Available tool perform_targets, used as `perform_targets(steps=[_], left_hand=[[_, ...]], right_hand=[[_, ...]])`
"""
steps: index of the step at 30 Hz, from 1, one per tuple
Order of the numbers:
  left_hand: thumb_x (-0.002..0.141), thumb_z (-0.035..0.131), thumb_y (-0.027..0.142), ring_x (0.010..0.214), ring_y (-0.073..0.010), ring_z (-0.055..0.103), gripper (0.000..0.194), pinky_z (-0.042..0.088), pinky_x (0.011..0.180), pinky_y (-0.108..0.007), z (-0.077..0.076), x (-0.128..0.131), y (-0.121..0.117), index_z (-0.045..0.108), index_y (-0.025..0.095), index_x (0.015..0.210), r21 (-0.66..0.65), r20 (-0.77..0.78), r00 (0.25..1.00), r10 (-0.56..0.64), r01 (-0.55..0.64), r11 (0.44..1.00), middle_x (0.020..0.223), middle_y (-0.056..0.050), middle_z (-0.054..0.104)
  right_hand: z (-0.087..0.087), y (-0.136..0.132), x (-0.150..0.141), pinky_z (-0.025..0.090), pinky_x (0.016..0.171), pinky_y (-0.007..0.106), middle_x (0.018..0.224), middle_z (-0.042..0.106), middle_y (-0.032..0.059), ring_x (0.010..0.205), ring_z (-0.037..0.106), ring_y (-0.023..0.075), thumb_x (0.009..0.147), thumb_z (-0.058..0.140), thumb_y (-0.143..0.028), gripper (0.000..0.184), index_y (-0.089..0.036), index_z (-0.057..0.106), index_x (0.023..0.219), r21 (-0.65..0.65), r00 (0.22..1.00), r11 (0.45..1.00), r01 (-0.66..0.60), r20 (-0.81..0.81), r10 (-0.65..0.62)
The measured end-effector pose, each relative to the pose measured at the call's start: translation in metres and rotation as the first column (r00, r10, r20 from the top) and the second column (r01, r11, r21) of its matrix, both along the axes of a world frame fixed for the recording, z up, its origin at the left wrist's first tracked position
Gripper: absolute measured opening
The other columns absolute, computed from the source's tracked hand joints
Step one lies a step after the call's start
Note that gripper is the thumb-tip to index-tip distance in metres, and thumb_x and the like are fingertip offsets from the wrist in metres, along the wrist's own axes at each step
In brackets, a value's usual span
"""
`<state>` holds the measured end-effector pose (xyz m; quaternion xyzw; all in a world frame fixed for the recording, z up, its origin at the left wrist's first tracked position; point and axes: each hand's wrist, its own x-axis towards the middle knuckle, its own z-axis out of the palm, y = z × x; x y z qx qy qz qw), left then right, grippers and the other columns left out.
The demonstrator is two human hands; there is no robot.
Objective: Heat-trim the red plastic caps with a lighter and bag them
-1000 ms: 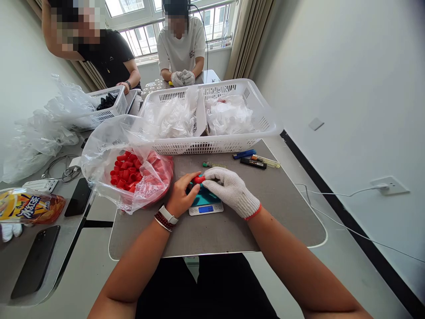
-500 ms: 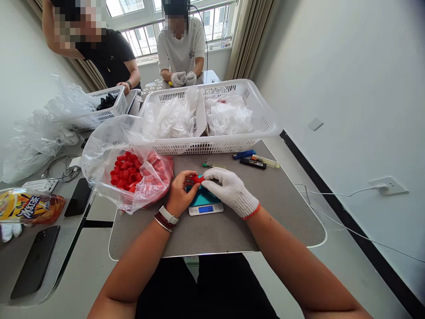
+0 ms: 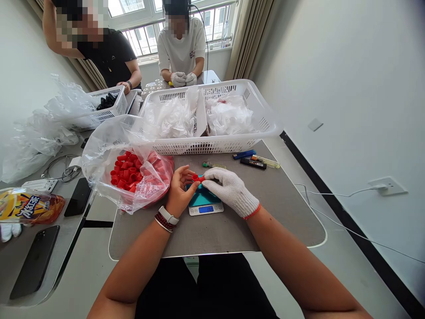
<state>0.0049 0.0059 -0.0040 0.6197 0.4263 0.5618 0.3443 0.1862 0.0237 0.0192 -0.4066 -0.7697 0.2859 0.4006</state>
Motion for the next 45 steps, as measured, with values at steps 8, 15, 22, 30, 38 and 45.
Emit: perform_targets(steps=[8, 15, 22, 30, 38, 45], left_hand=[[0.090, 0.065, 0.031, 0.089, -0.0149, 0.066, 0.018, 0.058, 0.071, -0.025, 0.009, -0.001, -0.001, 0.068, 0.019, 0.103, 0.096, -0.211, 0.976, 0.056, -0.037, 0.995, 0.099, -0.006, 0.065], [0.089, 0.067, 0.029, 0.065, -0.0066, 0.060, 0.018, 0.055, 0.059, -0.020, 0.007, -0.001, 0.000, 0.069, 0.020, 0.104, 0.066, -0.163, 0.986, 0.023, -0.013, 0.998, 0.100, -0.004, 0.061], [0.086, 0.070, 0.032, 0.089, -0.0151, 0.067, 0.018, 0.062, 0.074, -0.027, 0.008, -0.001, -0.003, 0.072, 0.018, 0.097, 0.038, -0.066, 0.996, -0.060, 0.063, 0.997, 0.102, -0.007, 0.061], [0.086, 0.070, 0.031, 0.088, -0.0151, 0.066, 0.014, 0.061, 0.072, -0.028, 0.004, -0.001, 0.000, 0.068, 0.017, 0.086, 0.028, -0.076, 0.995, -0.059, 0.061, 0.998, 0.100, -0.007, 0.061], [0.080, 0.069, 0.015, 0.092, -0.0165, 0.067, 0.034, 0.058, 0.080, -0.030, -0.002, 0.001, -0.001, 0.059, 0.018, 0.113, 0.007, -0.172, 0.983, -0.061, 0.064, 0.998, 0.107, -0.008, 0.067], [0.081, 0.064, 0.011, 0.088, -0.0158, 0.066, 0.026, 0.056, 0.077, -0.029, 0.000, 0.000, -0.001, 0.062, 0.019, 0.105, 0.103, -0.287, 0.958, -0.012, 0.044, 0.994, 0.099, -0.005, 0.069]], right_hand=[[-0.001, 0.001, 0.000, 0.052, 0.080, 0.032, 0.089, 0.071, 0.0036, 0.082, 0.065, 0.0170, 0.088, 0.062, -0.024, 0.011, -0.020, 0.066, 0.079, 0.015, 1.000, 1.000, 0.003, -0.005, -0.003], [0.000, 0.001, -0.001, 0.053, 0.080, 0.032, 0.089, 0.072, 0.0040, 0.082, 0.066, 0.0176, 0.088, 0.062, -0.023, 0.011, -0.020, 0.067, 0.078, 0.030, 1.000, 1.000, 0.005, 0.021, -0.006], [-0.001, 0.001, 0.000, 0.052, 0.081, 0.033, 0.090, 0.073, 0.0037, 0.084, 0.067, 0.0183, 0.088, 0.062, -0.023, 0.010, -0.021, 0.068, 0.080, 0.051, 0.999, 0.998, 0.041, 0.008, -0.042], [-0.001, 0.002, 0.001, 0.051, 0.080, 0.032, 0.090, 0.072, 0.0035, 0.084, 0.066, 0.0180, 0.088, 0.062, -0.020, 0.011, -0.021, 0.067, 0.077, 0.068, 0.999, 0.997, 0.029, 0.040, -0.032], [-0.001, 0.001, 0.001, 0.051, 0.082, 0.031, 0.092, 0.072, 0.0034, 0.086, 0.066, 0.0171, 0.089, 0.062, -0.021, 0.010, -0.020, 0.068, 0.081, 0.042, 1.000, 0.999, -0.020, 0.008, 0.020], [0.002, -0.002, -0.001, 0.051, 0.081, 0.030, 0.091, 0.072, 0.0029, 0.084, 0.066, 0.0164, 0.088, 0.062, -0.020, 0.010, -0.020, 0.068, 0.080, 0.011, 0.999, 0.999, -0.039, 0.001, 0.039]])
